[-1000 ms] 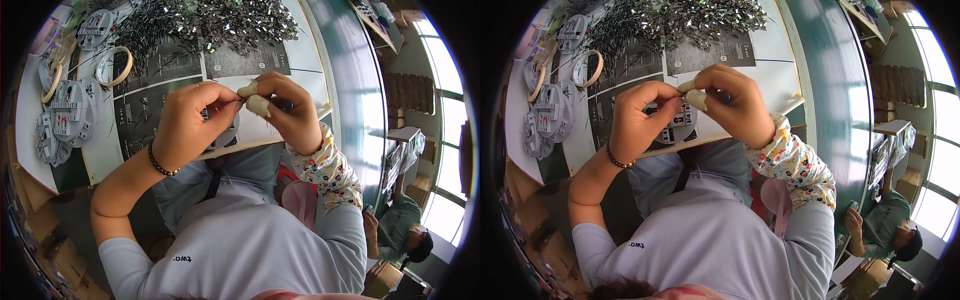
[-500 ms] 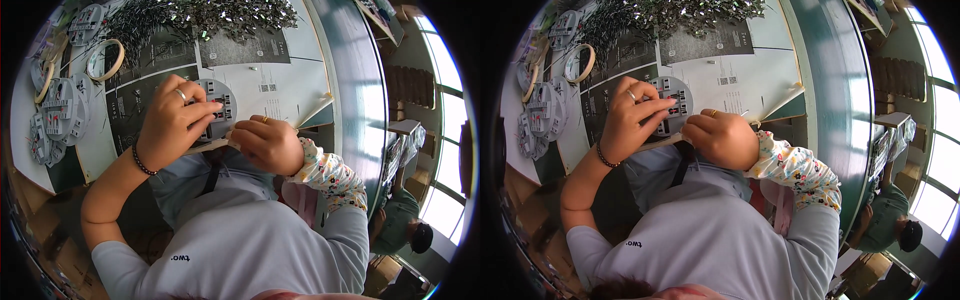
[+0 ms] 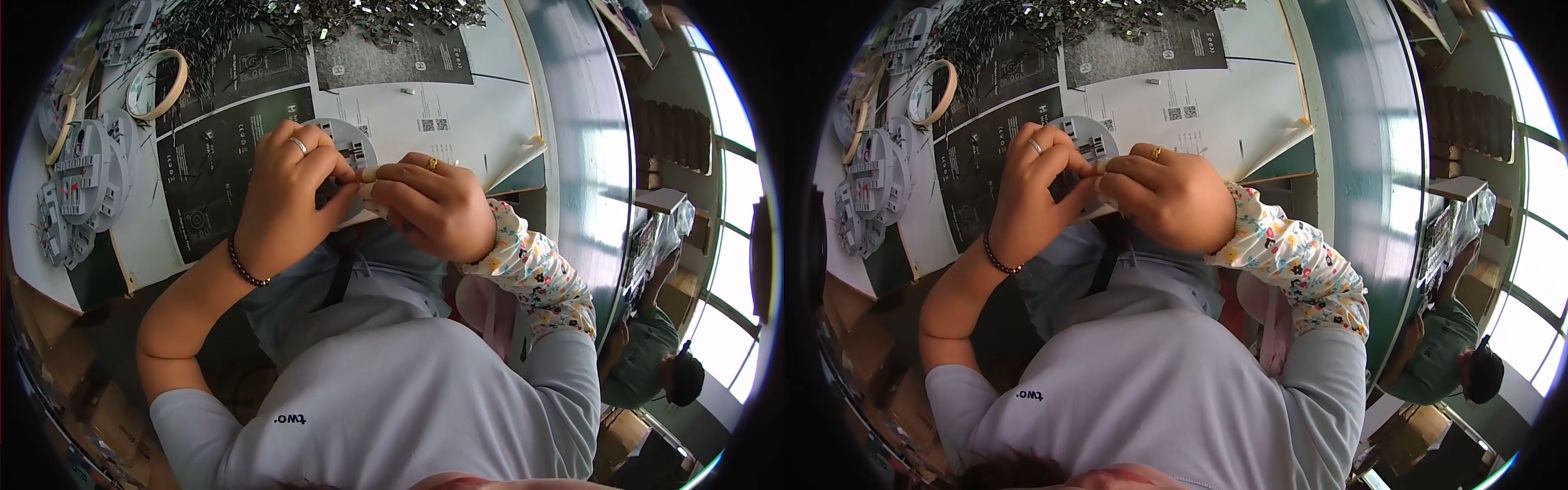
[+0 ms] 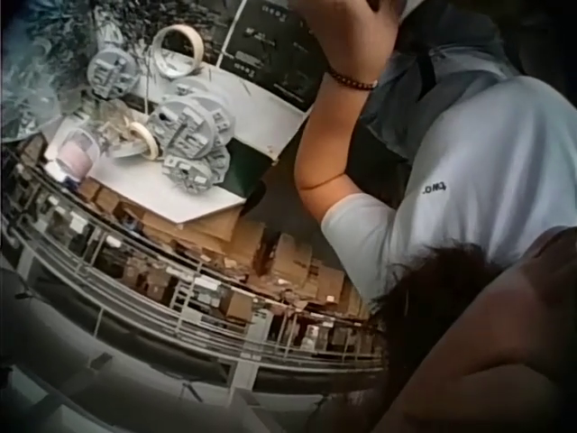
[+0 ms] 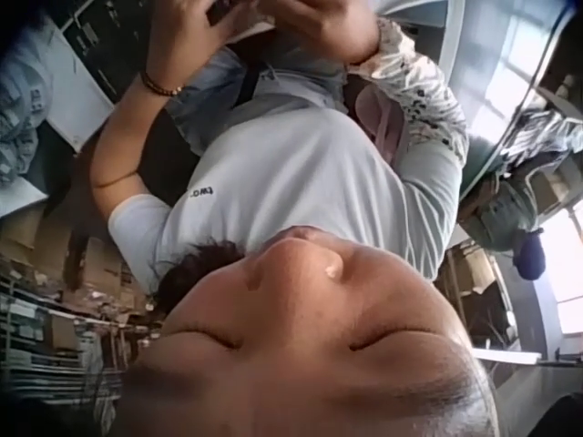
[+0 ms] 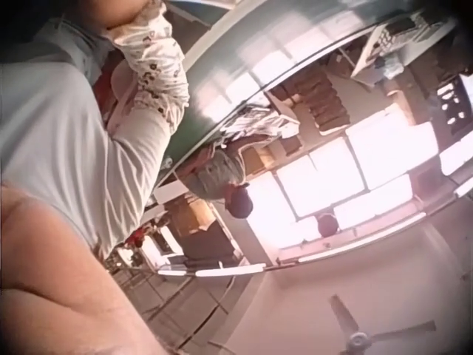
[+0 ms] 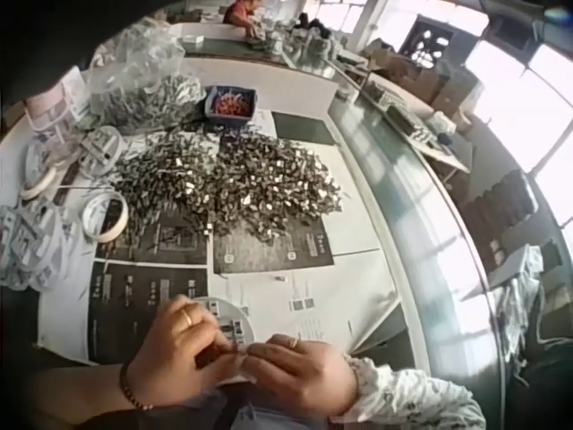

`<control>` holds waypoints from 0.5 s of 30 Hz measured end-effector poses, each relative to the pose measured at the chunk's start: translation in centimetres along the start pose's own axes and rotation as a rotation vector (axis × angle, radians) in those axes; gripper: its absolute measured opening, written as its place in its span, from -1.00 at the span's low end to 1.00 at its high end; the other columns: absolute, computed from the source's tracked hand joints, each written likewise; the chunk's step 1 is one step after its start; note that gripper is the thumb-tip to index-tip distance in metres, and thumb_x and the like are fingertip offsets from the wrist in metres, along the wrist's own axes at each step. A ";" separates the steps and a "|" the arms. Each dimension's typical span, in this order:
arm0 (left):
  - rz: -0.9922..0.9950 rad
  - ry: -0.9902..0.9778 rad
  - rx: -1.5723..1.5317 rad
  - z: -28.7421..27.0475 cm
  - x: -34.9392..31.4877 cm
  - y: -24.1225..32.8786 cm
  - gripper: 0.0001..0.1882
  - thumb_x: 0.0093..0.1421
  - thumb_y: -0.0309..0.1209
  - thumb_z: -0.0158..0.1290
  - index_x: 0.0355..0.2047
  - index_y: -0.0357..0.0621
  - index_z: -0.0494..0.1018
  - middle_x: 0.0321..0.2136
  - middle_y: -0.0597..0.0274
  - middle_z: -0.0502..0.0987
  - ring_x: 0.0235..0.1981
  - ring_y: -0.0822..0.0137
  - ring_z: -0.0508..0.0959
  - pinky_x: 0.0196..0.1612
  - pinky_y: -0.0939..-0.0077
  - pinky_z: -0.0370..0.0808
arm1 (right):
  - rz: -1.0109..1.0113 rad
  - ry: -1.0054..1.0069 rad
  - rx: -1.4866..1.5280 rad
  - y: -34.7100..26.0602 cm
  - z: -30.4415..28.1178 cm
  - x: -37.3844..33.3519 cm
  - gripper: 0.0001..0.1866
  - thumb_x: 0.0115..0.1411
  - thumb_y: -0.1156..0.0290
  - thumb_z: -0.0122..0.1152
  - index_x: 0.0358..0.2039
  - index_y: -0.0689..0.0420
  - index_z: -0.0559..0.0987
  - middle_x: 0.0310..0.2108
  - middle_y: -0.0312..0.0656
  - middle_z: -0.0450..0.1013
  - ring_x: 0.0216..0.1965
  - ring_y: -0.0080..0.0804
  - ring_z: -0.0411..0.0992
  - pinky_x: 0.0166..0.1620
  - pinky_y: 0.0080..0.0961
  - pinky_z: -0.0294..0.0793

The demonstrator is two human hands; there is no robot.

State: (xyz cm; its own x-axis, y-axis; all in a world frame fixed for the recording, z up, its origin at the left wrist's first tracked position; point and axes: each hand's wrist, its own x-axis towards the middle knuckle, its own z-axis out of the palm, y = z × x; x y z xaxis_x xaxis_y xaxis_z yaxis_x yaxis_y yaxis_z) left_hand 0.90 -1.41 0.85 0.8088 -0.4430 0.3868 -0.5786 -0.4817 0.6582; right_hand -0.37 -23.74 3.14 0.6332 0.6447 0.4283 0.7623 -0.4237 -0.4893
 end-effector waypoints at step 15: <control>0.029 0.023 0.010 0.2 0.0 -0.1 -0.77 -0.10 -0.52 0.27 -0.58 -0.12 0.38 -0.43 0.24 0.42 -0.27 0.13 0.43 -0.16 0.25 0.31 | 0.188 -0.020 0.027 0.3 0.8 0.9 -0.74 -0.06 0.71 0.31 -0.32 0.24 0.52 -0.38 -0.13 0.51 -0.54 -0.30 0.40 -0.45 -0.38 0.42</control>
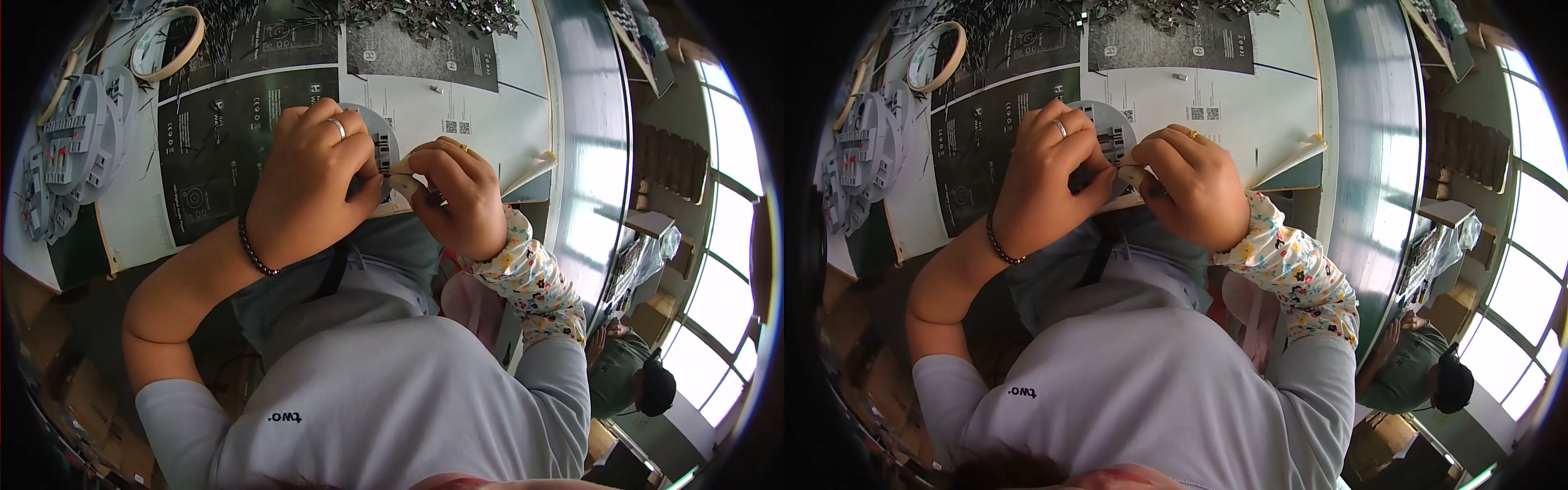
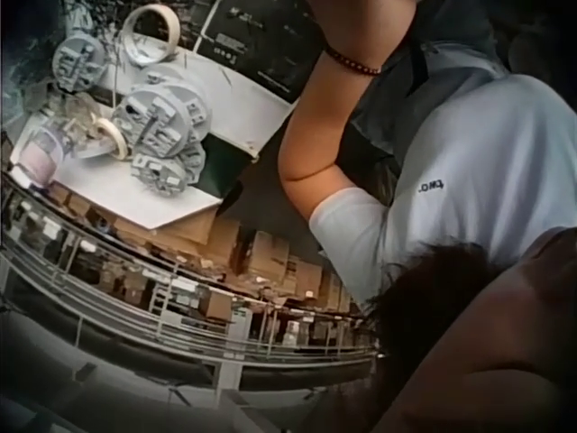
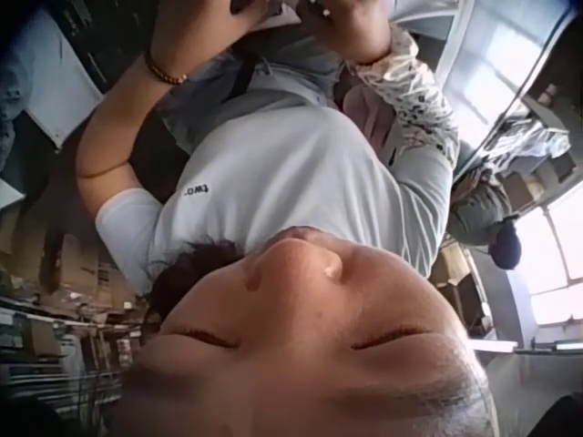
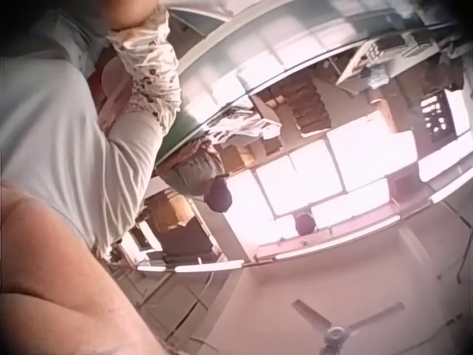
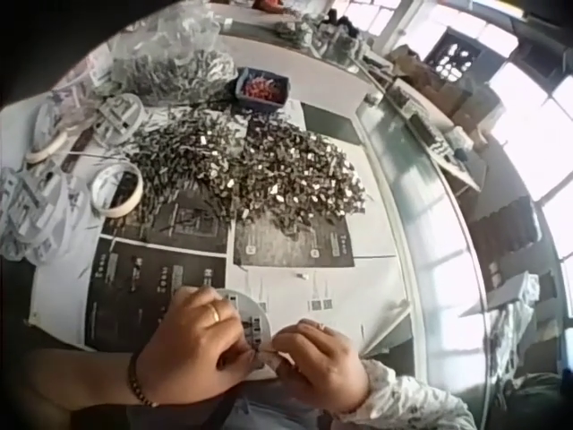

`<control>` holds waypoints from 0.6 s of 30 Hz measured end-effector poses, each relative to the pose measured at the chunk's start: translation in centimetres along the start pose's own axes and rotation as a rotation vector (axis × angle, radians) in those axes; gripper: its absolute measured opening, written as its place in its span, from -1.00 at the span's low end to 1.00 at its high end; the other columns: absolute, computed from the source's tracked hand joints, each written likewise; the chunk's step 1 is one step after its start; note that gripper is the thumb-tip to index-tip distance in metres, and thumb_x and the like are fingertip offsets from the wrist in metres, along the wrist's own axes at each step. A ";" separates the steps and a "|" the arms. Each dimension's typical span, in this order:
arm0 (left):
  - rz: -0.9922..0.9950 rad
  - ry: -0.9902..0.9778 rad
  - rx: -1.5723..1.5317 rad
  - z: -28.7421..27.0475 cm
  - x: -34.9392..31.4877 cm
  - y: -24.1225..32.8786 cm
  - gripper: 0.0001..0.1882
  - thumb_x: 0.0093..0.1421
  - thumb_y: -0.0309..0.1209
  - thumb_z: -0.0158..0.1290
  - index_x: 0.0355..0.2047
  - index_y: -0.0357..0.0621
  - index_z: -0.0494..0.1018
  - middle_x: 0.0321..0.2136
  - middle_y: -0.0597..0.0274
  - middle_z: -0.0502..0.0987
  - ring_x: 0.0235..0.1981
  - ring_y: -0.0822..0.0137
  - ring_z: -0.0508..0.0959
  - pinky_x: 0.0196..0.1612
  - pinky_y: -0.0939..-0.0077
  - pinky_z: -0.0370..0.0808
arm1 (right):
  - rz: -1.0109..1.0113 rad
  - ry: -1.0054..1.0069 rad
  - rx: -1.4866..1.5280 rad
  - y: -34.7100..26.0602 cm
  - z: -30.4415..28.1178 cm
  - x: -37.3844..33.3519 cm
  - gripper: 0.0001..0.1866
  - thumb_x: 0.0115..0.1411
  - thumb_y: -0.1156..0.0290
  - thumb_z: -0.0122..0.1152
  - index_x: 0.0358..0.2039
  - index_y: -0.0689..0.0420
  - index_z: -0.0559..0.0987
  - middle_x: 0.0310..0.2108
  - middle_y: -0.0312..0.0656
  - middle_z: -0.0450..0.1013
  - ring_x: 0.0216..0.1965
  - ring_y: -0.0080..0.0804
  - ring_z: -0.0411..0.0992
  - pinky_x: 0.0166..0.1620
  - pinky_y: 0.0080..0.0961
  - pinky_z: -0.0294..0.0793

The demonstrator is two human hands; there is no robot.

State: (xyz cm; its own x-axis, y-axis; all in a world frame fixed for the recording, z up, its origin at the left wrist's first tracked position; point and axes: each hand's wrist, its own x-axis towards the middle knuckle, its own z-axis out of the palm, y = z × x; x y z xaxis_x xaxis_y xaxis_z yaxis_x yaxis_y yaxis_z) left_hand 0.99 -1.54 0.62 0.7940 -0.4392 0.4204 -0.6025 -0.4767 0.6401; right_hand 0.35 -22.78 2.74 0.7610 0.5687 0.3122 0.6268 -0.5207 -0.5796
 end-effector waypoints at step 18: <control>0.001 0.005 -0.008 -0.4 -0.5 -0.4 -0.80 -0.09 -0.47 0.26 -0.50 -0.03 0.43 -0.40 0.29 0.42 -0.23 0.18 0.43 -0.03 0.23 0.29 | -0.108 -0.342 -0.285 -1.7 -2.1 2.9 -0.74 -0.12 0.60 0.30 -0.35 0.20 0.52 -0.43 -0.17 0.42 -0.39 -0.18 0.48 -0.40 -0.29 0.51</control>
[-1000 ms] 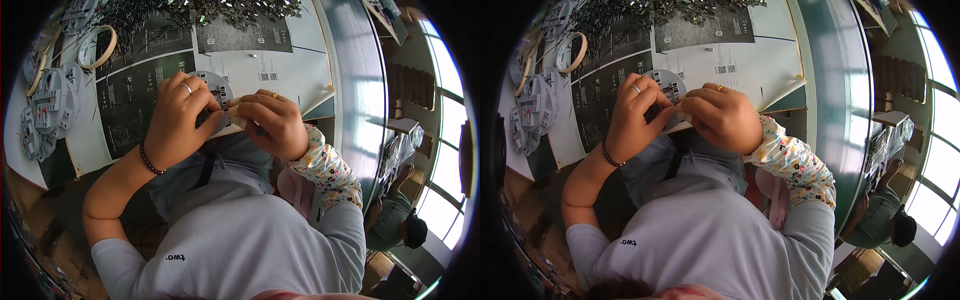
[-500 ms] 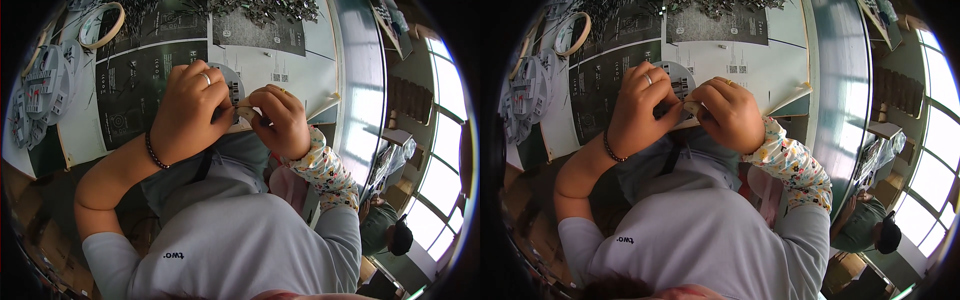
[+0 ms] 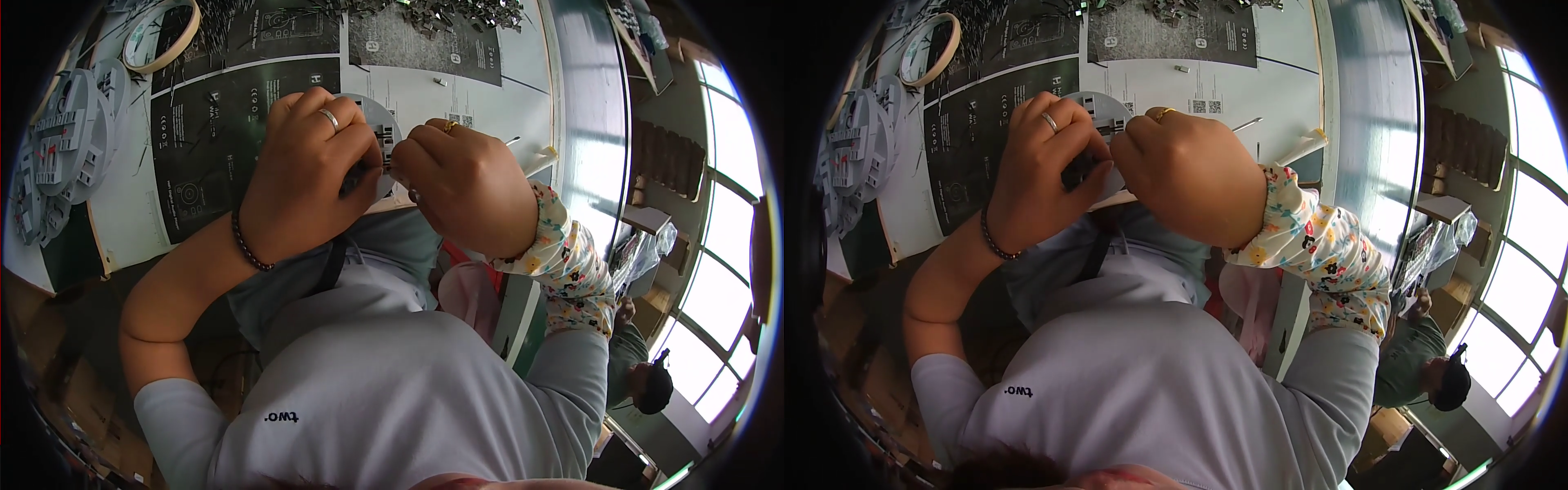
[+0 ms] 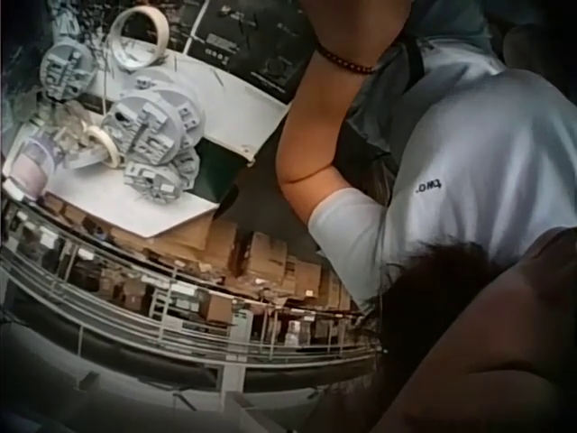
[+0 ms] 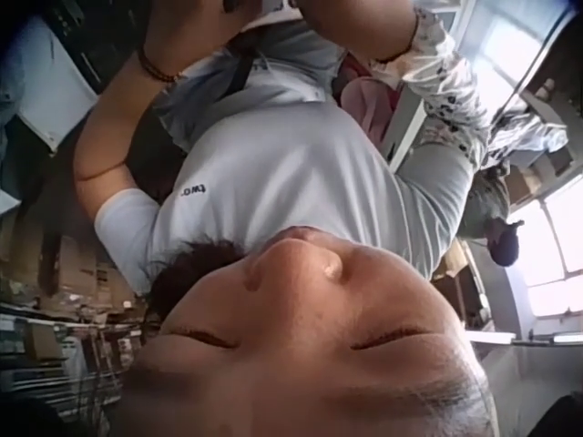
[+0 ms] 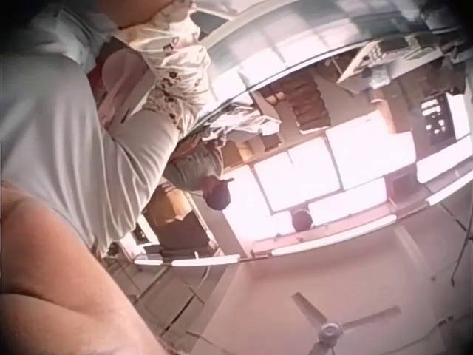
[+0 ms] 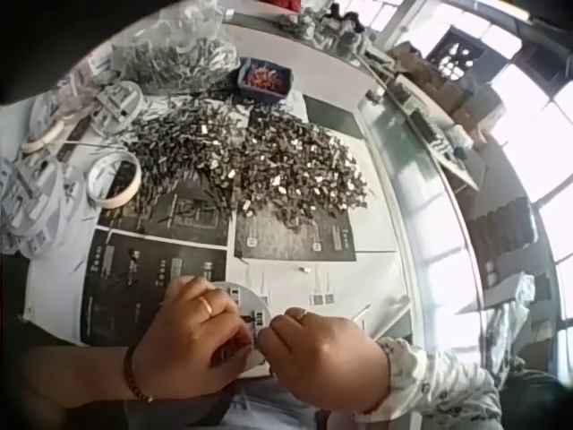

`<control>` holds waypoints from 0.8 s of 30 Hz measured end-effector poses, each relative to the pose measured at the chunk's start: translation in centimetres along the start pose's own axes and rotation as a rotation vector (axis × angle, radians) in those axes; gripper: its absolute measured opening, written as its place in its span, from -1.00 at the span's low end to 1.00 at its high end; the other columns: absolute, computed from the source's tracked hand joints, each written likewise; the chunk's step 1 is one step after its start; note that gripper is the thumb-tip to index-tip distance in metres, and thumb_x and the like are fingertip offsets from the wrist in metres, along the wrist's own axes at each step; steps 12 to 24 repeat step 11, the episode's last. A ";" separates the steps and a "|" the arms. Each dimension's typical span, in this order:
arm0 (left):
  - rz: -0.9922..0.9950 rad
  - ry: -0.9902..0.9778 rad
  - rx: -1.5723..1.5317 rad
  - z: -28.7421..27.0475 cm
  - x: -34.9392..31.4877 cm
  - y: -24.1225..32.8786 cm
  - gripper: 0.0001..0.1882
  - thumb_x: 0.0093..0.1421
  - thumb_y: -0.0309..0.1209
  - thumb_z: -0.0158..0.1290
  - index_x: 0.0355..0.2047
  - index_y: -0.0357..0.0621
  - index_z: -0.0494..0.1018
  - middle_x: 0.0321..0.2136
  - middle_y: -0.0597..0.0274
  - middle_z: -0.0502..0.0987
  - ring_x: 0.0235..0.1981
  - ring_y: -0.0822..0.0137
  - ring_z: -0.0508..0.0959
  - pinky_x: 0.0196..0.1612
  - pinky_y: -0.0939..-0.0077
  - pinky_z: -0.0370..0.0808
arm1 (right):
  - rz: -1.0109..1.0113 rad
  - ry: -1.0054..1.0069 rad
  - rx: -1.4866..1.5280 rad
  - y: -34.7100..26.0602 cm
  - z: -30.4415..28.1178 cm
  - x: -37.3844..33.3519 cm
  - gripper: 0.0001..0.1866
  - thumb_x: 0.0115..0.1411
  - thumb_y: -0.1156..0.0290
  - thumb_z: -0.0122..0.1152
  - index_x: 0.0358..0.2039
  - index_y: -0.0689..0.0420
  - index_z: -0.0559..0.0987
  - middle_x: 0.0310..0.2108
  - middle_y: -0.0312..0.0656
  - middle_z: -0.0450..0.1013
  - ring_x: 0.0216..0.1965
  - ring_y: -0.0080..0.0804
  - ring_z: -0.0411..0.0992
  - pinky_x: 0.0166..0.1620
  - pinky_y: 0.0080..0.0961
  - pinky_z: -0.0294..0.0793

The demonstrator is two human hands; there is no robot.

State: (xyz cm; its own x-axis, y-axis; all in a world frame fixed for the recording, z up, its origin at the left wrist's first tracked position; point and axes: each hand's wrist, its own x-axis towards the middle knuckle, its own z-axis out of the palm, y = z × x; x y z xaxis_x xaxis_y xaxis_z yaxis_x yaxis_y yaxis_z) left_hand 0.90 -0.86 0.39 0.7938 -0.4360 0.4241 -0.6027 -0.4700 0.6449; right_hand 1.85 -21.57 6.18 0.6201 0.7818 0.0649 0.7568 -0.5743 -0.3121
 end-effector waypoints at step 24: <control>0.022 0.056 0.082 0.2 0.0 0.1 -0.78 -0.10 -0.43 0.27 -0.44 -0.02 0.45 -0.34 0.25 0.43 -0.20 0.18 0.43 -0.02 0.19 0.28 | 0.067 -0.066 -0.208 -1.7 1.2 0.5 -0.79 0.01 0.46 0.23 -0.29 0.14 0.56 -0.40 -0.19 0.41 -0.36 -0.23 0.48 -0.37 -0.38 0.54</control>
